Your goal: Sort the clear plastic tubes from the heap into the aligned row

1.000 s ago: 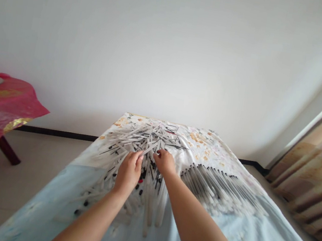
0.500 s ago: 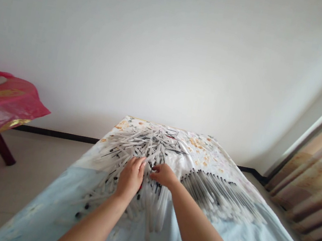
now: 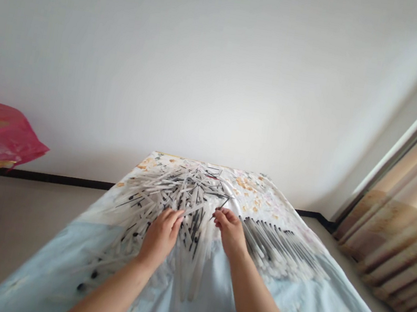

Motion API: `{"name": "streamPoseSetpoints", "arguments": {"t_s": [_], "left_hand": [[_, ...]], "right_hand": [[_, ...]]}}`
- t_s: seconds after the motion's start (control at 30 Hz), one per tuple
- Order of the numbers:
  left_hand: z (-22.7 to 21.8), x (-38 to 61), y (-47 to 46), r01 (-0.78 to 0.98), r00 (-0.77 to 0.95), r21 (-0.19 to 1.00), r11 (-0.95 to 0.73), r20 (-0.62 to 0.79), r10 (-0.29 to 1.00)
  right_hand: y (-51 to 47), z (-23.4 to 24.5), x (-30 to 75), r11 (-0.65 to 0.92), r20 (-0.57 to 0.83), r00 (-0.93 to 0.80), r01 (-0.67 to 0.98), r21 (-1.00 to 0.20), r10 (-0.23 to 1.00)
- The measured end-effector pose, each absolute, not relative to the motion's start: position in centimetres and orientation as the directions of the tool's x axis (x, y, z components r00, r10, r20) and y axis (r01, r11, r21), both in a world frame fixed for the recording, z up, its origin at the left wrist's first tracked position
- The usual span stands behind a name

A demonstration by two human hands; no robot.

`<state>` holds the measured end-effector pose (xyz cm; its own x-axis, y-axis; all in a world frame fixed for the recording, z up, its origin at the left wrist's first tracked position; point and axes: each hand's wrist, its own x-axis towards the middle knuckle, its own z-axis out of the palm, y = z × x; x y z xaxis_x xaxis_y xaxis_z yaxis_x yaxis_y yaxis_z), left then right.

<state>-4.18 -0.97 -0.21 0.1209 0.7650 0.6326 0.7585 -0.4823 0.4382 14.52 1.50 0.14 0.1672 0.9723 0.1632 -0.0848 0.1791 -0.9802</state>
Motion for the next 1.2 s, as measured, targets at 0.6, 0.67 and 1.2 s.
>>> {"name": "streamPoseSetpoints", "arguments": {"t_s": [0.6,0.67,1.2], "left_hand": [[-0.2,-3.2,-1.4,0.684,0.201,0.493,-0.537,0.581,0.789],[-0.4,-3.3,-1.3,0.666,0.197,0.512,-0.543,0.581,0.79],[-0.6,-3.5,-0.9,0.641,0.197,0.509,-0.575,0.614,0.764]], "right_hand": [[0.6,1.6,14.6,0.199,0.187,0.091,-0.144,-0.969,0.978],[0.3,2.0,14.7,0.173,0.169,0.042,-0.104,-0.979,0.985],[-0.2,2.1,14.7,0.304,0.305,0.042,0.037,-0.952,0.951]]}}
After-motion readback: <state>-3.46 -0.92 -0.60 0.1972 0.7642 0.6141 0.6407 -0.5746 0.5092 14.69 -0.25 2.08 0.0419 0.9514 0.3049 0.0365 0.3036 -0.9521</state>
